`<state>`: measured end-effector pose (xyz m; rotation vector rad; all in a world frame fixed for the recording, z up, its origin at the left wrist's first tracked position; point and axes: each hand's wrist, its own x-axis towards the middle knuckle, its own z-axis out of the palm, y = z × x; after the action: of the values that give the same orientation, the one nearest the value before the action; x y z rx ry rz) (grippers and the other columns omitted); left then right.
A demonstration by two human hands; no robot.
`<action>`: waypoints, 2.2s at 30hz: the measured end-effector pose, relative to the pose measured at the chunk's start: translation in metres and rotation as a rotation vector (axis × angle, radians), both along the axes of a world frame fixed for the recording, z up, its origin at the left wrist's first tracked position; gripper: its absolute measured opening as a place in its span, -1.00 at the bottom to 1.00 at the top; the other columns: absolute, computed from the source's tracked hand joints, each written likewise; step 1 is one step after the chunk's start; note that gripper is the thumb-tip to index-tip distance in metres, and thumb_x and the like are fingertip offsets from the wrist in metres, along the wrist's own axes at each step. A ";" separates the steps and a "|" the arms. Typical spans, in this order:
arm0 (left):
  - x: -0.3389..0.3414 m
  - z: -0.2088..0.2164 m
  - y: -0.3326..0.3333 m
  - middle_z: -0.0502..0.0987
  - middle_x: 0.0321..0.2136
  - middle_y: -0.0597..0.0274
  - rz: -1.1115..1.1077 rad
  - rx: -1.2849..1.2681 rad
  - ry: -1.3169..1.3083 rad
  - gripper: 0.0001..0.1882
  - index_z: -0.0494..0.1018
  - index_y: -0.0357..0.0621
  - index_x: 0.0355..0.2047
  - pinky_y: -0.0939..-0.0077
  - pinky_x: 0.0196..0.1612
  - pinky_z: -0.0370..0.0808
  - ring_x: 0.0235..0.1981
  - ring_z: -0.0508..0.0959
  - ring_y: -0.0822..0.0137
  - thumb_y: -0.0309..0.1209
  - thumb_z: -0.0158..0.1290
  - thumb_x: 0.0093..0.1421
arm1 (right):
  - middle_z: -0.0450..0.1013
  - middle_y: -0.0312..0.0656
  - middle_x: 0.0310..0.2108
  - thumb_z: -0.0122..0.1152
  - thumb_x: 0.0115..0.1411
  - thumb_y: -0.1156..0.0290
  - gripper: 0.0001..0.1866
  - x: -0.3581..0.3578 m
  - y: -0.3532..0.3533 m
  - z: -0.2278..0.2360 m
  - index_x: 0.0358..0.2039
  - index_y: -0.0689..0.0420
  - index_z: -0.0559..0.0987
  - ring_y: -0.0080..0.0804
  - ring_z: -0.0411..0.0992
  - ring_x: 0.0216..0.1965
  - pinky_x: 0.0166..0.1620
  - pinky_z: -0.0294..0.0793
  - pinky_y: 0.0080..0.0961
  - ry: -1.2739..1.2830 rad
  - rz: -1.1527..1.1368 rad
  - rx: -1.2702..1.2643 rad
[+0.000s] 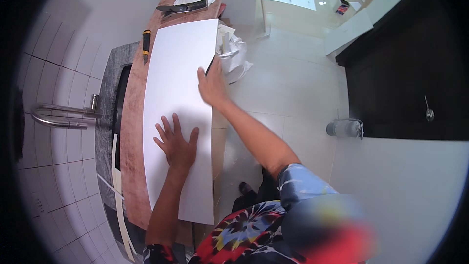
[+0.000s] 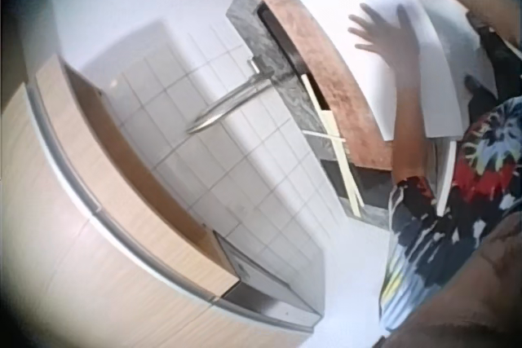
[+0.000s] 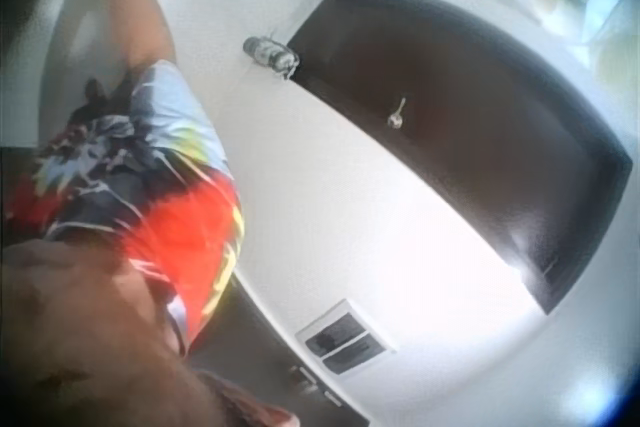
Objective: The person assembles a white cabinet door by applying double-sided tape to its back, attaching it to a wooden board, and trimming the edges with a utility knife. They then use a scraper to smooth the surface and remove excess material.
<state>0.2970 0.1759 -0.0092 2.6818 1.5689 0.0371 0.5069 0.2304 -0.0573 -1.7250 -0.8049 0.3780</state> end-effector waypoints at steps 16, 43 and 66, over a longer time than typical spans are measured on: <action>0.005 -0.008 0.008 -0.16 0.45 -0.22 -0.008 -0.038 -0.009 -0.03 0.06 -0.11 0.45 -0.55 0.34 -0.23 0.46 -0.24 -0.39 0.24 0.02 0.25 | 0.02 0.48 0.34 -0.08 0.41 0.18 -0.28 0.129 0.115 -0.022 0.33 0.52 0.04 0.36 -0.03 0.41 0.43 -0.04 -0.02 -0.183 0.016 0.074; -0.067 -0.007 -0.136 0.07 0.43 -0.20 -0.332 -0.111 -0.281 -0.15 0.22 -0.15 0.38 -0.31 0.43 -0.13 0.46 -0.03 -0.26 -0.05 0.23 0.17 | 0.53 0.14 -0.25 0.13 0.29 0.28 -0.60 -0.135 -0.413 -0.037 -0.06 0.40 0.55 -0.01 0.56 -0.26 -0.18 0.61 -0.28 0.070 0.662 -0.562; -0.132 0.002 -0.290 0.50 0.05 -0.05 0.384 -0.188 0.001 -0.61 0.46 -0.27 0.11 0.11 0.14 0.34 0.09 0.46 0.04 -0.32 0.02 0.35 | 0.55 -0.07 -0.36 0.09 0.34 0.30 -0.69 0.230 -0.368 -0.089 -0.14 0.33 0.56 -0.33 0.54 -0.44 -0.46 0.66 -0.34 0.765 -0.086 -0.473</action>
<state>0.1649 -0.1144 -0.0073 2.2109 1.9531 -0.0974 0.7366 -0.1374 -0.1462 -1.8195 -0.0783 1.1509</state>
